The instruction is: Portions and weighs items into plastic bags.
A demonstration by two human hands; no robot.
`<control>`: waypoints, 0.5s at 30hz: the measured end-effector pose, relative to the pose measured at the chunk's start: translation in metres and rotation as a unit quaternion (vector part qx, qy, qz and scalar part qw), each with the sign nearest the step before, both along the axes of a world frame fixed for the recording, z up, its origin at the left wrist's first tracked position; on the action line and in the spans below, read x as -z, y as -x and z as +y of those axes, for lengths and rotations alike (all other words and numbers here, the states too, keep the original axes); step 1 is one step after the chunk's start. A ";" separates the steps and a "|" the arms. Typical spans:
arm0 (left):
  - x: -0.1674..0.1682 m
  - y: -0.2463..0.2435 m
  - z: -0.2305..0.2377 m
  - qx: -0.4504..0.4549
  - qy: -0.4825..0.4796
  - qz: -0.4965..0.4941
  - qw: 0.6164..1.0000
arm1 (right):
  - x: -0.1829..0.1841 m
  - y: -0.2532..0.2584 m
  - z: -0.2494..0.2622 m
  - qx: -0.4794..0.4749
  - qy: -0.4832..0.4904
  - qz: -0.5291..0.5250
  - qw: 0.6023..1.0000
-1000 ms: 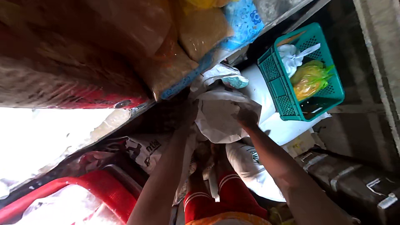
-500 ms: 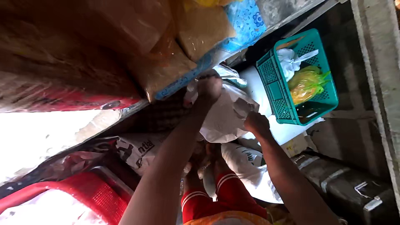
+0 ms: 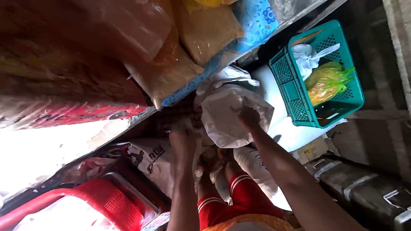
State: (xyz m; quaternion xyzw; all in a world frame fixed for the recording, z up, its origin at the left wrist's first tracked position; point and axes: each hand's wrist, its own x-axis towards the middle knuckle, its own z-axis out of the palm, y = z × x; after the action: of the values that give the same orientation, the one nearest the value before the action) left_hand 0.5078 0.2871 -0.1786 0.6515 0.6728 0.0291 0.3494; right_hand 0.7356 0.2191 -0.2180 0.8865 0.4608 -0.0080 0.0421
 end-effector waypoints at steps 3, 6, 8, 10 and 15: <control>0.017 0.020 -0.031 -0.055 -0.022 -0.073 0.996 | 0.074 -0.026 0.017 0.112 0.180 0.267 0.940; 0.026 0.032 -0.050 -0.093 -0.060 -0.164 0.980 | 0.087 -0.034 0.028 0.148 0.195 0.317 0.916; 0.020 0.040 -0.057 -0.105 -0.048 -0.194 0.974 | 0.078 -0.039 0.011 0.143 0.179 0.330 0.916; 0.011 0.047 -0.056 -0.114 0.007 -0.194 0.974 | 0.046 -0.044 -0.010 0.126 0.182 0.327 0.919; -0.002 0.039 -0.041 -0.144 0.081 -0.246 0.955 | 0.016 -0.052 -0.049 0.120 0.138 0.368 0.912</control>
State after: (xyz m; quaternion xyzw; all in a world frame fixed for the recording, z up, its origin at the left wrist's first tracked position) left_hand 0.4688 0.2458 -0.1765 0.4902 0.6528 0.1833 0.5478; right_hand 0.7876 0.1696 -0.2345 0.8548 0.3278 -0.4021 -0.0093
